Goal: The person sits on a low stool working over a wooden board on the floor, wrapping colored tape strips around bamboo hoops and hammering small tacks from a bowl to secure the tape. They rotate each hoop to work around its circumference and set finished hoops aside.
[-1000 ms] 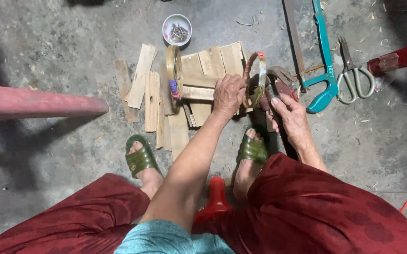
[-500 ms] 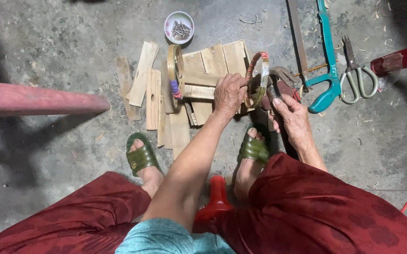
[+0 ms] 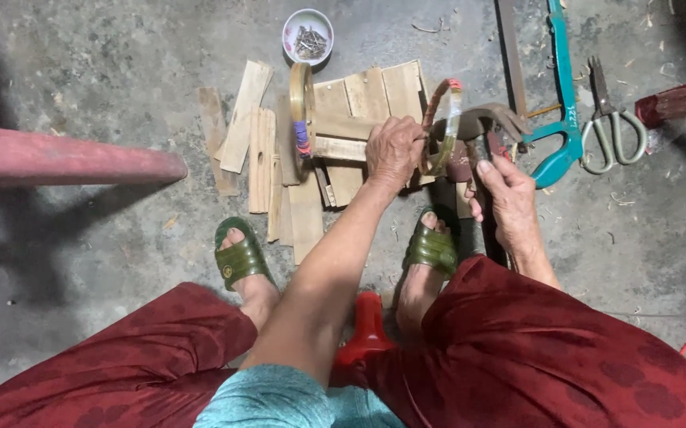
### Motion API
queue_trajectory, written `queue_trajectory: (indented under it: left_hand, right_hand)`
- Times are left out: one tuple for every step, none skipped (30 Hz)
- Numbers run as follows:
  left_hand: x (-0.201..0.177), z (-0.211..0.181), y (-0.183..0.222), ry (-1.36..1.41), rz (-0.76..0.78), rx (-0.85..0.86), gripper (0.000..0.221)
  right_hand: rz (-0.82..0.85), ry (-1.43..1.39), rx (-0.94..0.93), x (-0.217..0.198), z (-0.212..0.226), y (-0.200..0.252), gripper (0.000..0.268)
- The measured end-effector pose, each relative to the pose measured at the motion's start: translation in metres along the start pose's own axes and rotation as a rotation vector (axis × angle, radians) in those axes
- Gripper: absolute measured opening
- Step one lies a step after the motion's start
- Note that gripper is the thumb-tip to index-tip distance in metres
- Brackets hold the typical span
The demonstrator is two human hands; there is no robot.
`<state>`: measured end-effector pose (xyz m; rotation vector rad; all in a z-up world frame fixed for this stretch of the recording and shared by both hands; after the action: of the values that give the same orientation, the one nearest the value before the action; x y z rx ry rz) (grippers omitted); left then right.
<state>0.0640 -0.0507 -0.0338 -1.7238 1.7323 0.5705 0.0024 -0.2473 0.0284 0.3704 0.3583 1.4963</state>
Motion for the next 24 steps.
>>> queue_trajectory:
  left_hand:
    - [0.003, 0.001, 0.001, 0.003, 0.001, 0.004, 0.014]
    - [0.006, 0.004, 0.001, 0.001, 0.017, -0.002, 0.014]
    - [0.009, 0.007, 0.003, -0.001, 0.032, -0.008, 0.013]
    - [0.006, 0.004, 0.001, -0.001, 0.032, -0.01, 0.013]
    - [0.003, 0.001, 0.0, -0.002, 0.021, 0.0, 0.013]
    - [0.0, -0.003, 0.001, -0.003, 0.013, 0.008, 0.013]
    - [0.002, -0.001, 0.005, -0.002, 0.017, 0.003, 0.013]
    - [0.002, -0.001, 0.004, -0.016, -0.009, 0.022, 0.013]
    - [0.001, -0.001, 0.002, -0.03, -0.034, 0.04, 0.015]
    - [0.001, -0.002, 0.003, -0.03, -0.035, 0.041, 0.015]
    - [0.0, -0.002, 0.003, -0.029, -0.029, 0.032, 0.016]
    - [0.0, -0.002, 0.003, -0.028, -0.022, 0.024, 0.017]
    - [-0.002, -0.004, 0.002, -0.028, -0.022, 0.025, 0.017]
    - [-0.004, -0.007, 0.002, -0.043, -0.031, 0.037, 0.017]
    - [-0.006, -0.009, 0.003, -0.058, -0.04, 0.048, 0.017]
    - [-0.004, -0.008, 0.003, -0.057, -0.039, 0.049, 0.017]
    - [-0.003, -0.007, 0.004, -0.049, -0.031, 0.042, 0.018]
    - [-0.003, -0.005, 0.004, -0.043, -0.026, 0.034, 0.019]
    - [-0.005, -0.006, 0.004, -0.045, -0.027, 0.034, 0.019]
    - [-0.006, -0.008, 0.005, -0.055, -0.016, 0.036, 0.015]
    - [-0.007, -0.009, 0.005, -0.066, -0.005, 0.038, 0.012]
    - [-0.008, -0.01, 0.005, -0.066, -0.004, 0.038, 0.012]
    - [-0.01, -0.011, 0.005, -0.06, 0.004, 0.029, 0.01]
    - [-0.011, -0.013, 0.005, -0.053, 0.013, 0.022, 0.009]
  right_hand:
    - [-0.005, 0.0, -0.002, -0.002, -0.003, -0.001, 0.019]
    - [-0.002, 0.026, -0.008, -0.002, -0.006, -0.003, 0.018]
    - [0.002, 0.051, -0.014, -0.002, -0.01, -0.004, 0.017]
    - [0.003, 0.052, -0.012, -0.004, -0.011, -0.005, 0.017]
    - [0.0, 0.067, -0.024, -0.005, -0.011, -0.006, 0.018]
    - [-0.003, 0.083, -0.031, -0.007, -0.013, -0.005, 0.019]
    - [-0.003, 0.083, -0.025, -0.006, -0.013, -0.002, 0.019]
    - [0.009, 0.095, -0.023, -0.005, -0.01, -0.003, 0.019]
    - [0.021, 0.106, -0.022, -0.003, -0.007, -0.003, 0.019]
    - [0.021, 0.106, -0.023, -0.002, -0.006, -0.003, 0.019]
    - [0.033, 0.128, -0.02, 0.001, -0.006, -0.002, 0.018]
    - [0.045, 0.15, -0.017, 0.004, -0.005, -0.002, 0.019]
    - [0.044, 0.149, -0.019, 0.003, -0.005, -0.004, 0.019]
    - [0.046, 0.173, -0.035, 0.002, -0.004, -0.004, 0.021]
    - [0.048, 0.198, -0.052, 0.001, -0.003, -0.004, 0.024]
    - [0.046, 0.197, -0.051, 0.001, -0.003, -0.003, 0.024]
    - [0.045, 0.203, -0.051, 0.001, -0.002, -0.002, 0.026]
    - [0.047, 0.209, -0.053, 0.002, -0.001, -0.001, 0.028]
    - [0.048, 0.208, -0.055, 0.001, -0.004, -0.002, 0.028]
    - [0.053, 0.215, -0.055, 0.001, -0.007, -0.002, 0.029]
    - [0.058, 0.222, -0.055, 0.0, -0.01, -0.002, 0.029]
    - [0.058, 0.221, -0.054, 0.001, -0.009, -0.001, 0.029]
    - [0.046, 0.212, -0.057, 0.001, -0.008, -0.001, 0.029]
    - [0.032, 0.203, -0.06, 0.0, -0.007, 0.001, 0.028]
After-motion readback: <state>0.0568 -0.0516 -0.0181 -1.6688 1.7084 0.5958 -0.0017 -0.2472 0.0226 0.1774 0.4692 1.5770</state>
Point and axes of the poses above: each hand's wrist, its own y-axis away from the middle knuckle, its own x-axis out of the palm, z = x × y, the point moved 8 cm from there along -y, towards the middle knuckle, and after that the axes turned 4 degrees about y, right-handed, at the moved point
